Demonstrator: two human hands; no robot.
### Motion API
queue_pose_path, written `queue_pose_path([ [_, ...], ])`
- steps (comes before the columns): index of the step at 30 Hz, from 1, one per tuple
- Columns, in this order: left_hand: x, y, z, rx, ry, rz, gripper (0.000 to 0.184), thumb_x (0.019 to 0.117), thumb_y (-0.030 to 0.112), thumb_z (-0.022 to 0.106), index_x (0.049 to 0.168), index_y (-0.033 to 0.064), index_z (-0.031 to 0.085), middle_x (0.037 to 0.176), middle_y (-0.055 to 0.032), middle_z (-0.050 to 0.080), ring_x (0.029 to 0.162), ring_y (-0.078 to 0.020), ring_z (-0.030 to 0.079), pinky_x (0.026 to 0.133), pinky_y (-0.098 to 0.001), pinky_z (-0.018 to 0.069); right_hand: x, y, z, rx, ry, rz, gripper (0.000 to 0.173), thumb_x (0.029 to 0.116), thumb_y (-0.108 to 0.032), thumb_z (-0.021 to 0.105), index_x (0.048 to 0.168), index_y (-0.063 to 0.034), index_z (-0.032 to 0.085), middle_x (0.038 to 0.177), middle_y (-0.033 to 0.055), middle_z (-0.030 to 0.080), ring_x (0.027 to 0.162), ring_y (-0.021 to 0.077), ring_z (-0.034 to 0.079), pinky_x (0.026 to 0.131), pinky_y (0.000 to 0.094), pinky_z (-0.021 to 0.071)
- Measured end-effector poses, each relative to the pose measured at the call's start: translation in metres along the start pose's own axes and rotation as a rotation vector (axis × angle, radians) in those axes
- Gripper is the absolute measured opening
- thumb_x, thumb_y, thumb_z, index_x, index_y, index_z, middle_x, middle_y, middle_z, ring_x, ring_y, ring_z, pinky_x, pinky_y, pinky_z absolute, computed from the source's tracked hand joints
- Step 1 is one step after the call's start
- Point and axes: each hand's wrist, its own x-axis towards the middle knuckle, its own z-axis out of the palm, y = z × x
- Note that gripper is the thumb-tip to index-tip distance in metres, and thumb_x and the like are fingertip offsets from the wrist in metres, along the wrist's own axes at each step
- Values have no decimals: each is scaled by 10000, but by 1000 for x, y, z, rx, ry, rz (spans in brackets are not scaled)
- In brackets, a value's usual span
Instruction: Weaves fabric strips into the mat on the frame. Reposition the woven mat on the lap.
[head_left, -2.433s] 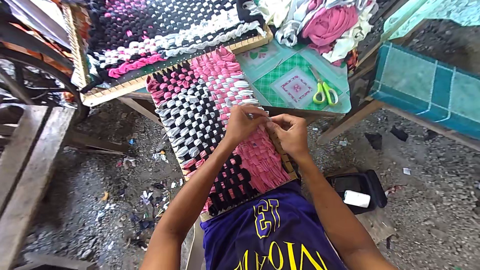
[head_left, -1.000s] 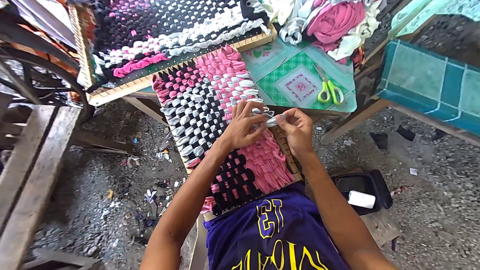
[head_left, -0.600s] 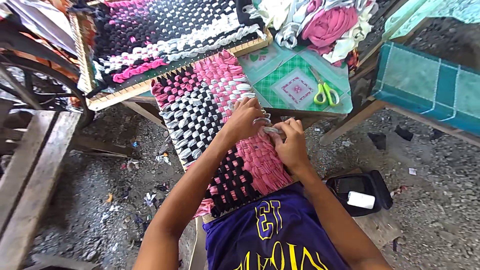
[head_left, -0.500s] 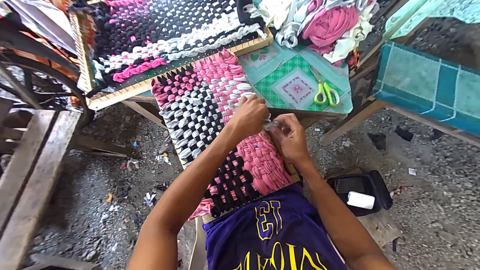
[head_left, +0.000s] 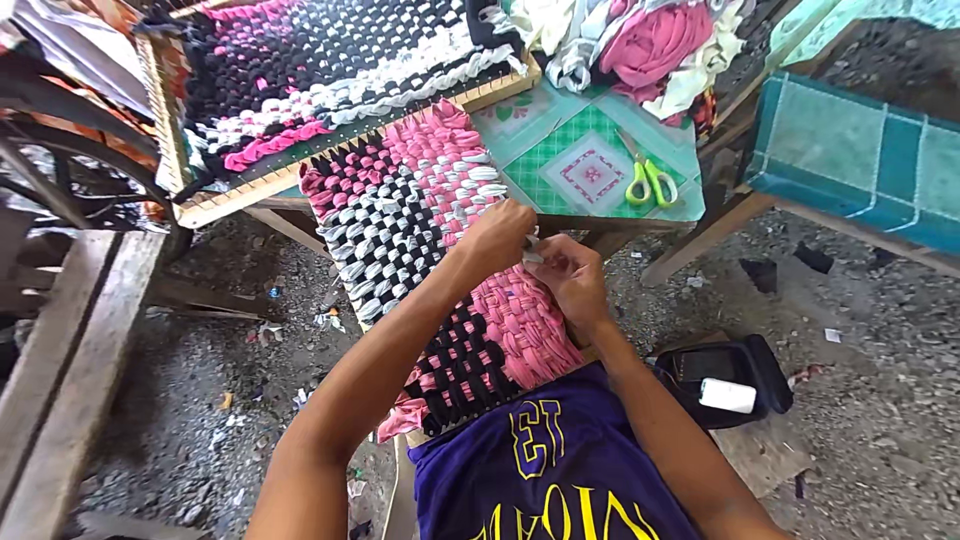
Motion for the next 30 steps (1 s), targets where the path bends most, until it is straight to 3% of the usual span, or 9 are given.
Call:
queue_pose_path([
  [1,2,0,-1,38,9,26,85,901,65,661,939,41,733,964,-148,722,1021,-360,680,916,-564,531,1,-1,-1,3,-19,-7,192,879,-24,770,1037,-90,684,1100,55,685,802,133,640,618,268,543],
  [3,1,-5,3,-6,131,95,154,918,91,614,959,76,761,974,-119,723,1029,-320,683,909,-554,534,4,-3,0,-27,0,4,161,906,-50,754,1039,-86,670,987,55,664,727,129,612,574,264,517],
  [7,-15,-34,26,-683,533,176,197,933,19,611,1036,7,778,975,-94,741,881,-141,711,823,-348,609,6,-5,1,-69,63,103,164,1016,-164,647,1163,-92,646,926,36,667,726,101,615,629,250,533],
  [10,-25,-48,27,-974,416,270,175,910,-55,643,1034,-42,766,1096,-135,742,1001,-167,716,895,-339,608,6,-6,4,-18,91,166,160,1028,-189,638,1162,-106,667,918,26,688,704,89,616,619,241,532],
  [14,-16,-41,15,-833,240,264,145,877,-25,713,974,29,806,1188,-104,728,1090,-173,698,935,-347,604,9,-13,2,19,109,163,173,1013,-113,644,1169,-84,712,981,24,713,751,73,625,672,236,543],
  [17,-14,-30,12,-796,241,152,99,833,-18,757,911,23,801,1037,-92,780,960,-138,745,882,-346,623,23,-13,2,41,151,181,143,978,-45,670,1100,-26,741,985,51,737,808,92,664,739,263,563],
  [22,-17,-24,10,-759,282,-7,68,792,18,803,855,42,799,889,-63,786,758,-94,732,718,-322,621,28,-20,0,-172,72,111,118,1000,-103,663,1089,-46,715,910,54,709,687,100,617,614,253,518],
  [25,-18,-21,10,-660,305,-17,52,810,57,798,861,68,805,924,-50,789,808,-97,741,771,-344,626,29,-23,-3,-216,16,133,141,1016,-140,649,1121,-57,693,913,54,702,703,105,626,633,259,529],
  [30,-17,-13,16,-462,327,-15,41,844,111,781,871,108,812,929,-22,788,859,-124,738,841,-425,595,26,-18,-5,-216,7,152,252,908,-186,801,1116,-77,710,846,49,692,633,126,590,561,278,495],
])
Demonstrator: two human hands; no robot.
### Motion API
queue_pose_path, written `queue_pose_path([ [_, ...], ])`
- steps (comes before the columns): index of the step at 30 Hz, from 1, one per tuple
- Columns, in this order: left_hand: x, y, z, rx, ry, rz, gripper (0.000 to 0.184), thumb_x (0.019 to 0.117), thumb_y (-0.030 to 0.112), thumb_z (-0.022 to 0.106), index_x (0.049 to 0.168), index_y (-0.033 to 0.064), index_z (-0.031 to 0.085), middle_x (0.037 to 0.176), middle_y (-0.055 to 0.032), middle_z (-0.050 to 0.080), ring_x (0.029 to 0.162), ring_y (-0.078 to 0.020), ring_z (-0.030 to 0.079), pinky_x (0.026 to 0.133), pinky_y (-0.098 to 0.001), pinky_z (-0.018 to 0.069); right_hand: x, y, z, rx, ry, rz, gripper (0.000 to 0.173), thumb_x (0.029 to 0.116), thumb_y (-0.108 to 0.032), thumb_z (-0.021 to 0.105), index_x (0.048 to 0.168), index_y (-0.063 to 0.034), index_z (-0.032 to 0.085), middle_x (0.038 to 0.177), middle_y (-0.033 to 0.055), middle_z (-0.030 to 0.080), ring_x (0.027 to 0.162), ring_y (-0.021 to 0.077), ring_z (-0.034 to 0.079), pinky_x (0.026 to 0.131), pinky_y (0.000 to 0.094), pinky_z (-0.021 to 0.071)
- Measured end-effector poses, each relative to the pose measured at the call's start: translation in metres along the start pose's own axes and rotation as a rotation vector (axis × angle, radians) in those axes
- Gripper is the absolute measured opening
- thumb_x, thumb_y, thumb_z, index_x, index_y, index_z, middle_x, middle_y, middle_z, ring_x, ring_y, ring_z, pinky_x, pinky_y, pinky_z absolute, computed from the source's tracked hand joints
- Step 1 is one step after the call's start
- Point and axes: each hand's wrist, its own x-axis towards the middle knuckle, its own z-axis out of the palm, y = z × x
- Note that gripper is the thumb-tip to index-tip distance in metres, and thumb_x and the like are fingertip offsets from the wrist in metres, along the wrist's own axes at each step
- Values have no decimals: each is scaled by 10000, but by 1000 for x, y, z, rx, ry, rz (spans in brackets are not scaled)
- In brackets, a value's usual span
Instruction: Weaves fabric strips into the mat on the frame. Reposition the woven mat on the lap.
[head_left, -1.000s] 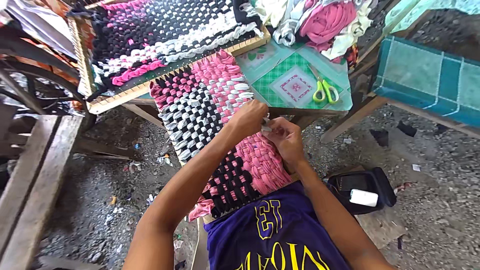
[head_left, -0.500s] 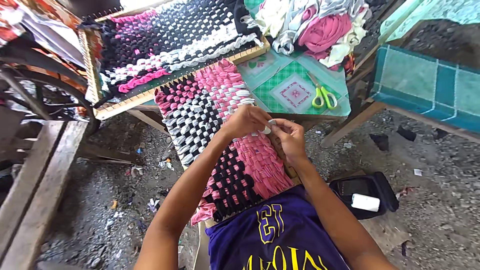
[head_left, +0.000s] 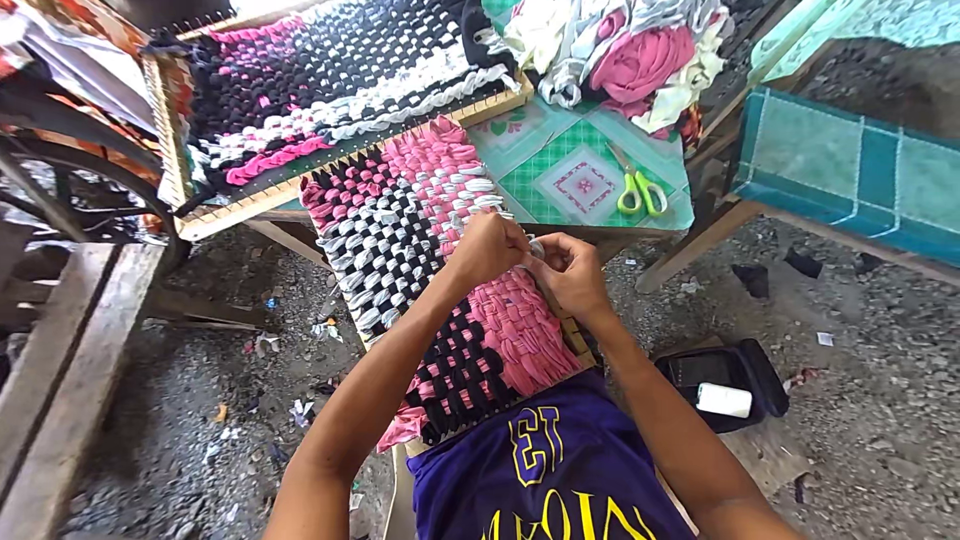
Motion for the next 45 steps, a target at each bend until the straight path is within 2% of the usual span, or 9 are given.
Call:
queue_pose_path([
  [3,0,-1,-1,12,-21,6,39,846,101,781,874,107,808,908,-22,784,814,-114,729,800,-405,598,3,1,-1,-16,-25,2,207,904,-129,780,1093,-74,716,819,46,674,611,130,566,540,278,472],
  [8,4,-2,-25,-145,-261,59,190,914,-33,648,1010,40,795,1066,-86,777,899,-133,753,855,-345,626,2,-4,-4,-38,-3,-24,138,900,-63,716,1035,-83,738,789,33,664,581,114,549,505,260,452],
  [12,1,-4,-15,-89,-110,72,129,876,4,706,938,57,807,1032,-82,783,882,-138,751,841,-366,624,4,-3,-5,-57,-23,-39,155,952,-111,687,1095,-84,743,829,31,684,606,105,555,538,262,459],
  [16,-1,-2,-3,-75,11,37,65,844,61,783,909,57,778,889,-50,769,784,-118,723,792,-361,608,3,-3,-8,-51,-55,-37,254,892,-164,803,1126,-88,740,899,43,712,665,121,598,585,279,504],
  [24,-3,-12,-14,-262,-135,29,90,868,-6,773,954,-12,746,1037,-95,754,893,-137,747,839,-325,645,17,7,4,-144,-14,-57,322,817,-240,844,1084,-90,743,862,30,711,688,110,625,638,309,544],
  [27,-4,-17,-17,-351,-181,66,120,894,-35,733,1012,-27,718,994,-103,750,901,-149,746,867,-334,637,6,-5,7,-113,17,-80,286,828,-153,843,1088,-94,739,884,54,710,650,137,618,554,307,522],
  [33,-4,-26,-15,-348,-102,110,63,841,-8,765,888,3,723,856,-66,748,809,-138,728,805,-344,622,5,-7,-1,-104,1,-128,210,846,-76,822,1039,-92,742,980,52,713,768,147,633,652,307,525],
  [40,-6,-9,-8,-93,-59,97,341,863,59,737,1204,49,726,945,-76,773,854,-171,738,839,-403,604,-6,-22,0,-207,21,-31,168,909,-50,750,1070,-76,706,943,78,696,757,176,652,655,351,563],
  [45,-13,-13,8,87,80,243,137,848,54,676,919,32,791,840,-110,654,839,-239,639,796,-430,532,-10,-39,12,-74,53,104,215,936,-58,725,1137,-84,651,858,62,687,622,161,599,524,302,499],
])
